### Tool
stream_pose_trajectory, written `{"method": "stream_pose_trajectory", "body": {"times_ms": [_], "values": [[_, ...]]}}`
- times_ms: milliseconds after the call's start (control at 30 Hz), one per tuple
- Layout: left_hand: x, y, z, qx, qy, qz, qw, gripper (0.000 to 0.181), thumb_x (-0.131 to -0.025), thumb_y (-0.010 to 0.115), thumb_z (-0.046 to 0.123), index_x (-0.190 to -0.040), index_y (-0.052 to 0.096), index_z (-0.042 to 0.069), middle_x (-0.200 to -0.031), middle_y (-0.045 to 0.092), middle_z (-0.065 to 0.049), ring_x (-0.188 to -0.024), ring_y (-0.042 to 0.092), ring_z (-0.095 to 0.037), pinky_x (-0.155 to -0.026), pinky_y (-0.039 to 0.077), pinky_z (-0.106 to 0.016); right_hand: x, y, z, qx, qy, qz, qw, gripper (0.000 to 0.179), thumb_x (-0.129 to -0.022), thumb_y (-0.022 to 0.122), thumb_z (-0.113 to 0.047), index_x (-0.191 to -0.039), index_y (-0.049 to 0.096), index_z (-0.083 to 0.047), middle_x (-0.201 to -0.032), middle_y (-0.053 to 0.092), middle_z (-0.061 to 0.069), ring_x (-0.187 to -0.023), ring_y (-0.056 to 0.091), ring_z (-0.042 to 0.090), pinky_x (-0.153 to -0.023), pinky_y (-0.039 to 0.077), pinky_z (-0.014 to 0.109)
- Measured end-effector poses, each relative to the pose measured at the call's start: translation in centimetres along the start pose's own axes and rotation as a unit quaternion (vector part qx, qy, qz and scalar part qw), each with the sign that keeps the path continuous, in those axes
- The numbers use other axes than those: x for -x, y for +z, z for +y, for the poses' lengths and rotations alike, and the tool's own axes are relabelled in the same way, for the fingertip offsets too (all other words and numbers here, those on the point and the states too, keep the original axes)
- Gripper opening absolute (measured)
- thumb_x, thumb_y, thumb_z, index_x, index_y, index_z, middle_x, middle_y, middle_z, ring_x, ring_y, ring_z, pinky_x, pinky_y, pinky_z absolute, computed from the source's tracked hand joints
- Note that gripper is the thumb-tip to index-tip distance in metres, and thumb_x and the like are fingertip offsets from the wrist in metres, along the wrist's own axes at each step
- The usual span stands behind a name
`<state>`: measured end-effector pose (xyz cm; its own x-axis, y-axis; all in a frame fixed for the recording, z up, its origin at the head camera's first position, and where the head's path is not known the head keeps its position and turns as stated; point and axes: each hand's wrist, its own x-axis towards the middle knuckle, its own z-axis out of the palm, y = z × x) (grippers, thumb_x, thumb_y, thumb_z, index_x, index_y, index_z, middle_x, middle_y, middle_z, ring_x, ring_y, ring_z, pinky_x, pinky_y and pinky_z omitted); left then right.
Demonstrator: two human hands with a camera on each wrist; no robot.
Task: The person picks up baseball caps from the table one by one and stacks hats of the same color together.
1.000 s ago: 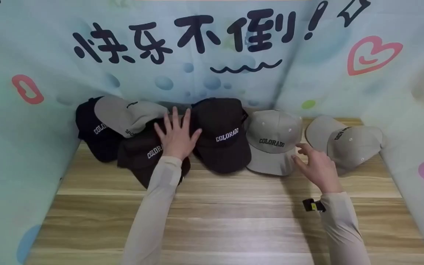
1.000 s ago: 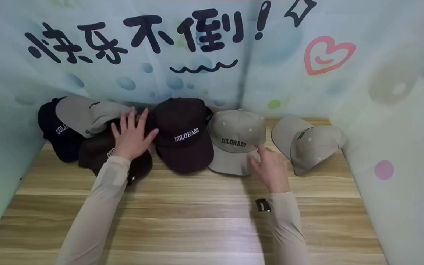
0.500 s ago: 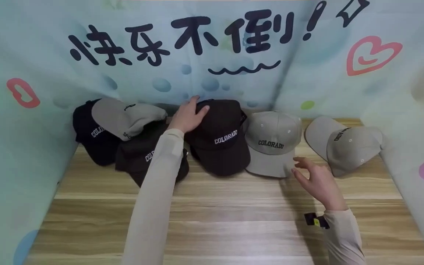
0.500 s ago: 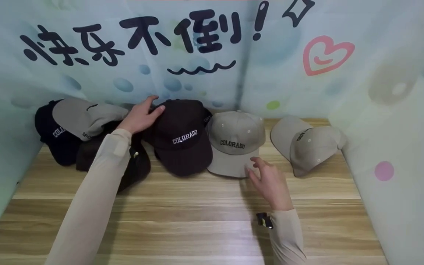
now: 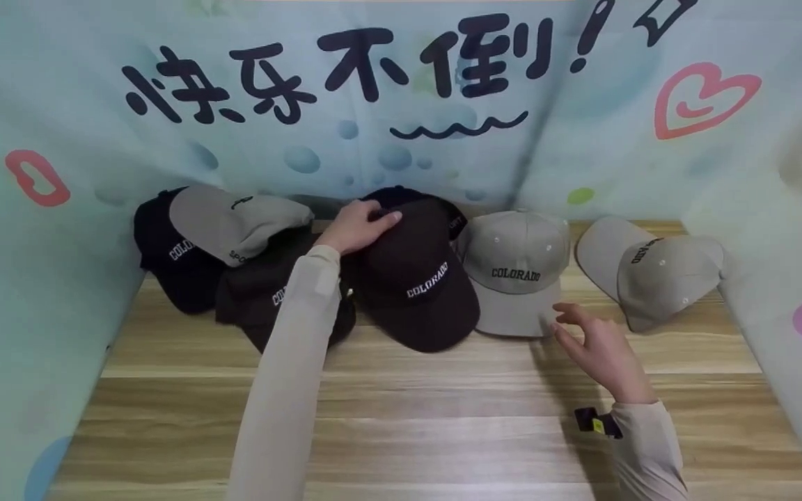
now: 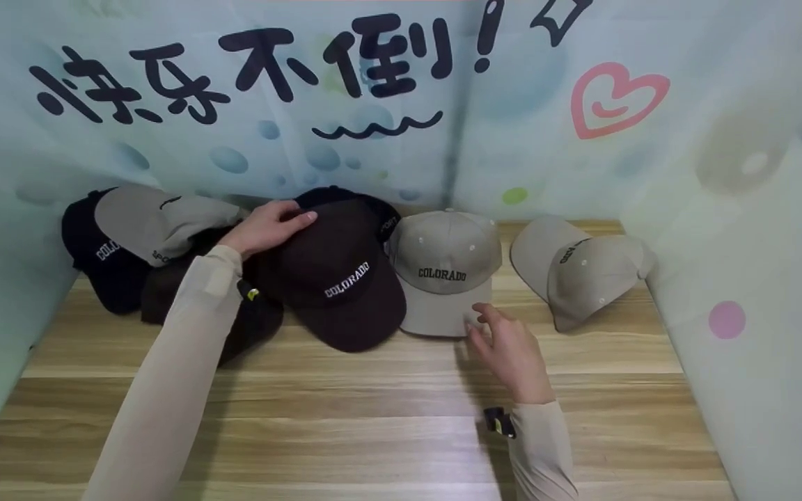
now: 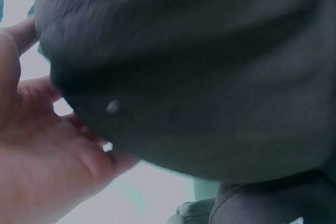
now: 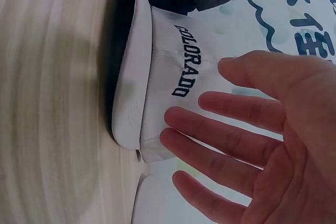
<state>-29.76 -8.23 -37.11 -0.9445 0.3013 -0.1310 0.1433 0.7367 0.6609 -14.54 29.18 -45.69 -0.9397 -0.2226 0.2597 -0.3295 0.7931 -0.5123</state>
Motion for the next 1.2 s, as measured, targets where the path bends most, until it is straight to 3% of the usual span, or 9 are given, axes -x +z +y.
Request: {"method": "stream_pose_trajectory", "body": {"times_ms": [133,333,400,500,633,933,1200], "values": [[0.3,-0.6,0.4,0.033,0.011,-0.016,0.9993,0.036,-0.098,0.055,0.037,-0.108,0.056,0.002,-0.103,0.055,-0.012,-0.093,0.048,-0.026,-0.085,0.039,-0.038,0.0,0.1,0.0,-0.013,0.0,-0.004,0.9999,0.03,-0.088,0.065,0.0,-0.117,0.061,0.006,-0.099,0.069,0.023,-0.078,0.067,0.035,-0.067,0.049,0.05],[1.2,-1.6,1.8,0.093,0.085,-0.051,0.9908,0.024,-0.098,0.058,0.025,-0.089,0.048,0.005,-0.078,0.039,-0.004,-0.073,0.04,-0.02,-0.069,0.033,-0.029,0.3,0.0,0.0,-0.023,0.013,-0.017,0.9995,0.031,-0.089,0.064,0.0,-0.119,0.06,0.006,-0.101,0.068,0.023,-0.089,0.066,0.038,-0.073,0.049,0.051],[1.6,-1.9,2.3,0.114,0.1,-0.065,0.9864,0.02,-0.098,0.058,0.022,-0.091,0.048,0.005,-0.08,0.041,-0.004,-0.074,0.041,-0.02,-0.07,0.033,-0.028,0.4,-0.2,-0.1,-0.022,0.016,-0.02,0.9994,0.031,-0.089,0.063,0.0,-0.12,0.06,0.006,-0.102,0.068,0.023,-0.089,0.066,0.036,-0.073,0.049,0.05],[2.1,-2.3,3.0,0.127,0.11,-0.079,0.9827,0.016,-0.097,0.058,0.018,-0.101,0.054,0.004,-0.092,0.049,-0.006,-0.084,0.046,-0.021,-0.076,0.035,-0.029,0.3,-0.4,-0.3,-0.012,0.014,-0.02,0.9996,0.031,-0.09,0.063,0.0,-0.119,0.06,0.005,-0.103,0.068,0.023,-0.075,0.065,0.03,-0.069,0.048,0.047],[2.8,-2.6,3.5,0.115,0.128,-0.091,0.9809,0.02,-0.097,0.059,0.017,-0.11,0.055,0.001,-0.103,0.053,-0.009,-0.093,0.048,-0.023,-0.083,0.036,-0.031,0.2,-0.5,-0.4,-0.007,0.012,-0.023,0.9996,0.03,-0.09,0.063,0.0,-0.119,0.06,0.005,-0.103,0.068,0.023,-0.071,0.064,0.027,-0.068,0.047,0.045],[4.7,-3.3,5.2,0.041,0.207,-0.098,0.9725,0.021,-0.097,0.059,0.018,-0.111,0.055,0.002,-0.103,0.056,-0.009,-0.09,0.049,-0.022,-0.082,0.038,-0.033,0.0,-0.5,-0.7,-0.024,0.013,-0.039,0.9989,0.031,-0.091,0.063,-0.001,-0.121,0.06,0.006,-0.105,0.068,0.024,-0.093,0.065,0.039,-0.076,0.049,0.052],[6.8,-2.8,6.5,-0.01,0.264,-0.116,0.9574,0.019,-0.098,0.058,0.021,-0.109,0.056,0.006,-0.097,0.059,-0.006,-0.08,0.052,-0.02,-0.075,0.041,-0.033,0.1,-0.5,-0.7,-0.028,0.008,-0.044,0.9986,0.031,-0.091,0.063,-0.001,-0.12,0.06,0.006,-0.104,0.068,0.023,-0.099,0.064,0.039,-0.081,0.048,0.054]]}}
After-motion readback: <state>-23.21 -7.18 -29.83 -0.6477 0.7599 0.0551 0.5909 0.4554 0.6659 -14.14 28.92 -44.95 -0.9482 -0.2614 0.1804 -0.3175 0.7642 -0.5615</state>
